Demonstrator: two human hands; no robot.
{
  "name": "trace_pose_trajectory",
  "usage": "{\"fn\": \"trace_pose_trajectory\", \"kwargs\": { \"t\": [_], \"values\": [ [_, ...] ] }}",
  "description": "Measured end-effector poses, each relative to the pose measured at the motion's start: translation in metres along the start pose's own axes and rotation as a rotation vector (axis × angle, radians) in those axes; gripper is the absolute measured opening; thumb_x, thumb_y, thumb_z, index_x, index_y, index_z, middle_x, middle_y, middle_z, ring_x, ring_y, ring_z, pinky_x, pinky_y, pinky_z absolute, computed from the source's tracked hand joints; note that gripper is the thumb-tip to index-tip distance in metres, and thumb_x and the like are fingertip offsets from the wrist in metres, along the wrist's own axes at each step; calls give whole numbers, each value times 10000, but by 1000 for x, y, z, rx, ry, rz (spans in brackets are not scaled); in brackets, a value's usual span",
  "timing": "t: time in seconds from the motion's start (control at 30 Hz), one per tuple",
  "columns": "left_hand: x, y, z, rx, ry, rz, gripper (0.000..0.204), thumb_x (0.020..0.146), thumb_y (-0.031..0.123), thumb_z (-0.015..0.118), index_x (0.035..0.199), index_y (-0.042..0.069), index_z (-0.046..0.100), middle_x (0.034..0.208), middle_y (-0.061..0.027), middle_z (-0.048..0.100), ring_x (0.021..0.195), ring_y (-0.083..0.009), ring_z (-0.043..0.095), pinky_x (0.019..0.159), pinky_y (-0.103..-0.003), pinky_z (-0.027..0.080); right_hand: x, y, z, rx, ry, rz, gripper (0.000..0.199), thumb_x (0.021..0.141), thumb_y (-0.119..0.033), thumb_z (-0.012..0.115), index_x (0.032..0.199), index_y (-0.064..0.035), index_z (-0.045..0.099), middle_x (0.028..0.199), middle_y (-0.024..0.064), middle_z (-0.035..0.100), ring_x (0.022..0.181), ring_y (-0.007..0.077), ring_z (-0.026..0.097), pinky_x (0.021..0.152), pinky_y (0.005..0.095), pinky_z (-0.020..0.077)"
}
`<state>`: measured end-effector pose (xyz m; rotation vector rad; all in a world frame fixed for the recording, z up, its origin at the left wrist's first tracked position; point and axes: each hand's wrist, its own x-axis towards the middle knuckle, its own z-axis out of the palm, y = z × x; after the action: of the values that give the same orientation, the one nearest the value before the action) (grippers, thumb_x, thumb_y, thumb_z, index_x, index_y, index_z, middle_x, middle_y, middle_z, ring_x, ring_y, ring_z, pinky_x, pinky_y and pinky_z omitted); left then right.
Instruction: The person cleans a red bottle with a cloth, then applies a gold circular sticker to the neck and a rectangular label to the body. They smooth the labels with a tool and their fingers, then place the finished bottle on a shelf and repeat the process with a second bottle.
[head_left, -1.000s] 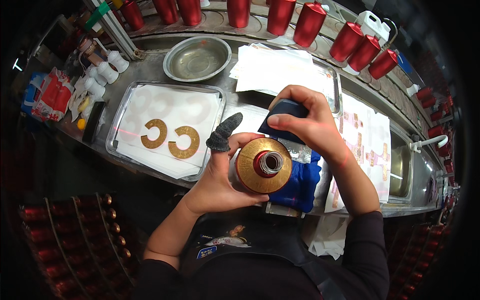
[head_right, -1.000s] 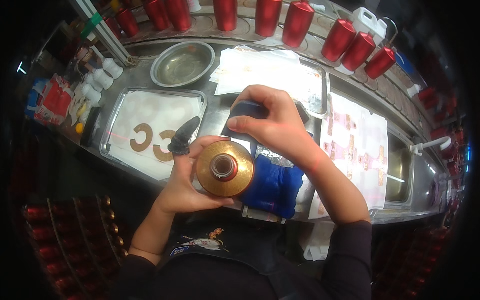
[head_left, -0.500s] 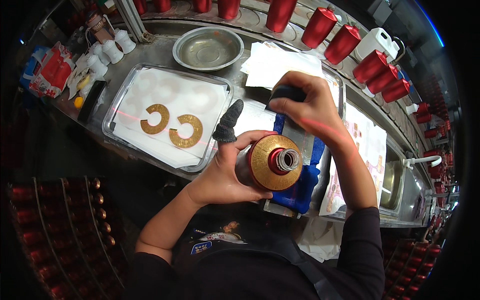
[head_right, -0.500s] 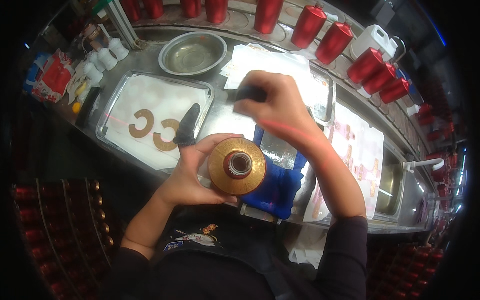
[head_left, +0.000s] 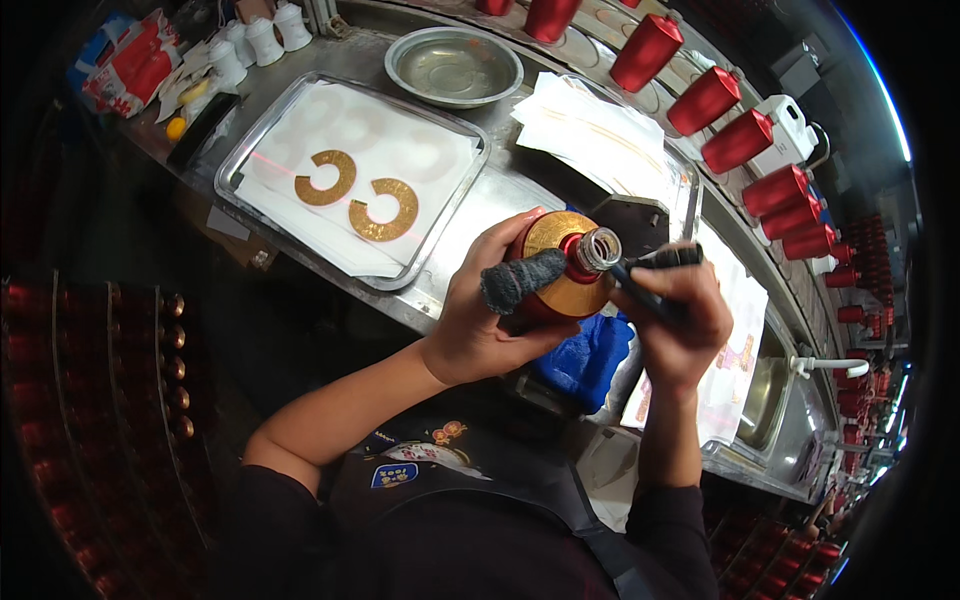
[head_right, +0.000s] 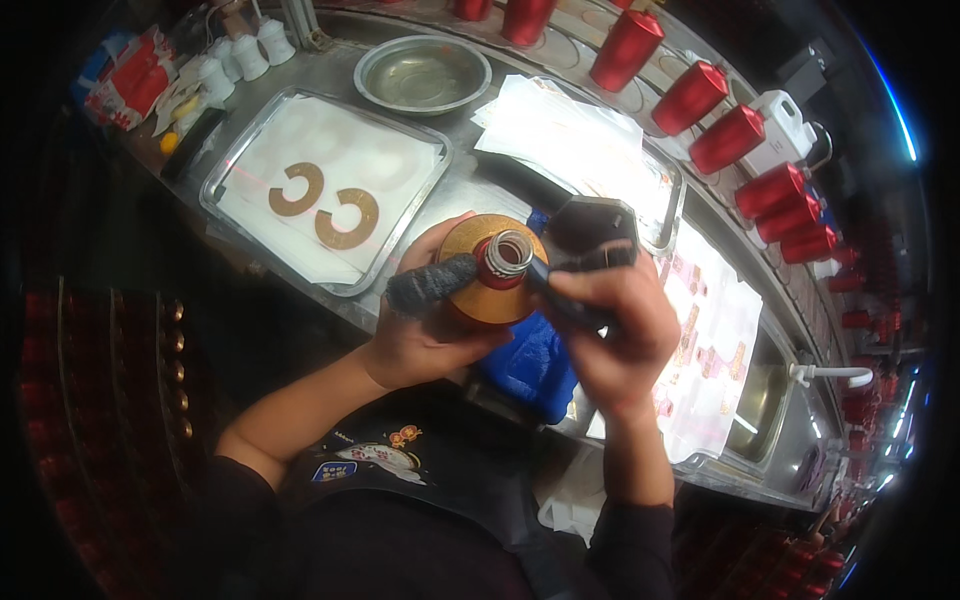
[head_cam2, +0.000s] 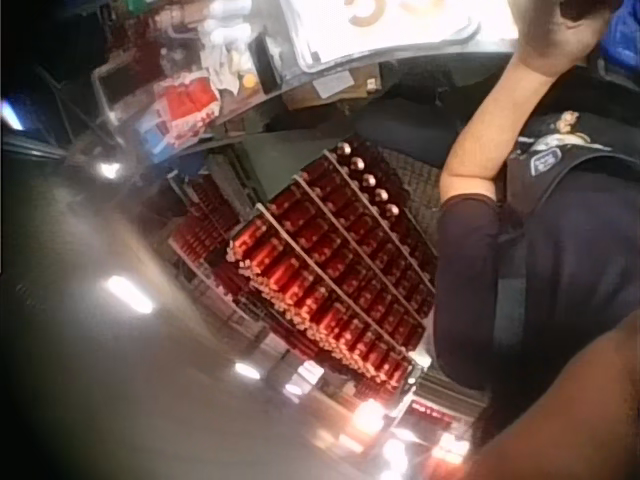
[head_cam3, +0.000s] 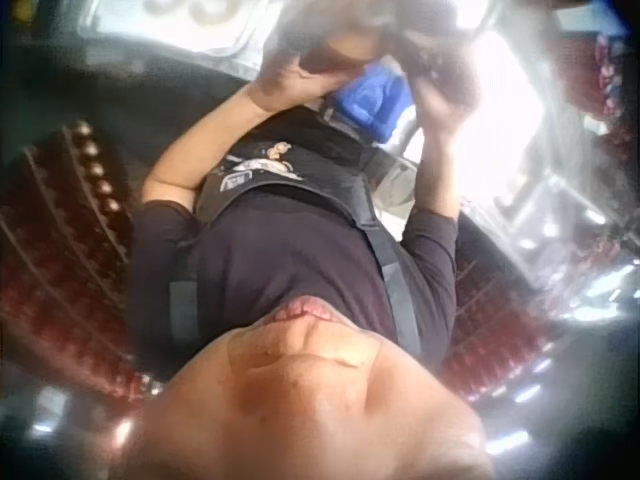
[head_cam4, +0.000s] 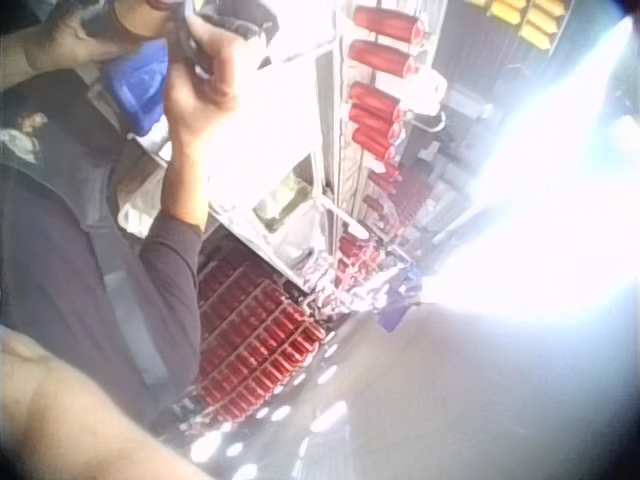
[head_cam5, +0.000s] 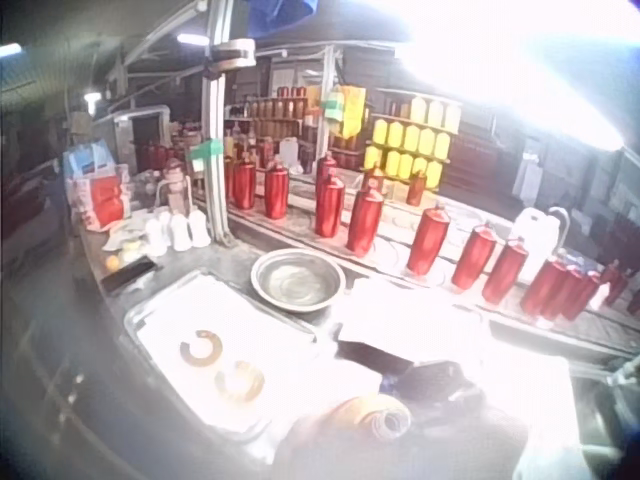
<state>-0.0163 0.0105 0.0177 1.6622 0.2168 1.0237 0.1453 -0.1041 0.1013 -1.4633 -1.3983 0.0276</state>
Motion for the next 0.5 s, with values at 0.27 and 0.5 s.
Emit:
{"fn": "trace_pose_trajectory", "kwargs": {
  "t": [0.27,0.5],
  "values": [
    [3,-5,19,328,198,169,873,705,307,891,1378,18,416,1381,-228,434,1290,-426,455,1087,-482,400,-28,-45,32,-154,83,-241,333,636,84,771,923,-79,732,819,90,642,762,301,628,678,371,513],
    [5,-21,2,251,-44,13,895,715,259,866,1412,40,348,1273,-210,551,1155,-393,589,1004,-470,463,-18,-45,37,-178,47,-392,215,661,2,715,859,-79,742,799,62,636,781,274,612,661,349,497]
  ]
}}
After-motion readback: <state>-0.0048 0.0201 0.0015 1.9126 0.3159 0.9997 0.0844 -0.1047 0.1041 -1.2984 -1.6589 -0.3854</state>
